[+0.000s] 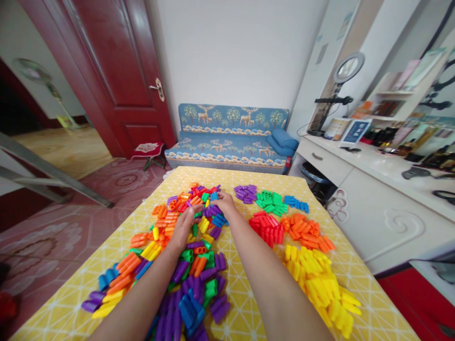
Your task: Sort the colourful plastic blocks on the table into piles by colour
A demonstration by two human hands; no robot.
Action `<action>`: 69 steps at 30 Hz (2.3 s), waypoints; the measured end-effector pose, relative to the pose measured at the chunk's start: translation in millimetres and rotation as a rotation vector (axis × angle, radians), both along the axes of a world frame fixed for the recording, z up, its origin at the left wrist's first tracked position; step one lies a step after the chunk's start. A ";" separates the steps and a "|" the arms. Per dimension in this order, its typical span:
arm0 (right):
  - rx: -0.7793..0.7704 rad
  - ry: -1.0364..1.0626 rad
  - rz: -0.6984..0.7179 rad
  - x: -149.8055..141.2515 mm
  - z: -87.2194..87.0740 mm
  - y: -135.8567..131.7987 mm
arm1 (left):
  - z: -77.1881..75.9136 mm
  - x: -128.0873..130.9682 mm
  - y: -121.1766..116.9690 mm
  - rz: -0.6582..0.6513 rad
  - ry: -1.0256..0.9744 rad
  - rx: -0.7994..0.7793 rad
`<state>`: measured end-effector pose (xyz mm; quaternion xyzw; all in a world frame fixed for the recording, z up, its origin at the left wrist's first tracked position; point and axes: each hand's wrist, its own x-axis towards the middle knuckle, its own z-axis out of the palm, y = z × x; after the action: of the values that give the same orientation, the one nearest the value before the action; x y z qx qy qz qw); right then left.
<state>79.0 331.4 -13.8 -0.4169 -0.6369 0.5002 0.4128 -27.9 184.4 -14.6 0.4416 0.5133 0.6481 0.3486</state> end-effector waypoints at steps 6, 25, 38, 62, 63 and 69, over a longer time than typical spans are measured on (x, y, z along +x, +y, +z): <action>-0.051 0.214 0.158 -3.6 19.4 -39.6 | -0.8 1.6 3.1 0.062 -0.005 0.030; 0.320 -0.100 -0.014 14.8 30.8 -81.0 | -6.6 -2.8 7.4 0.019 0.268 0.074; 0.126 -0.098 -0.085 89.1 55.2 -29.4 | -16.7 -6.0 12.8 0.029 0.303 0.015; 0.045 0.027 -0.340 118.1 60.6 -8.4 | -4.3 -5.8 2.3 0.006 0.296 0.072; 0.030 0.016 -0.310 124.9 63.9 -8.1 | -4.3 -4.6 3.2 -0.001 0.227 0.057; 0.015 -0.056 0.121 104.4 55.3 -56.4 | 1.9 1.2 3.2 -0.082 0.022 0.024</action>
<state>183.4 275.0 41.4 -0.3883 -0.6761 0.5074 0.3669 -26.7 187.7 -12.7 0.4735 0.4906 0.6346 0.3637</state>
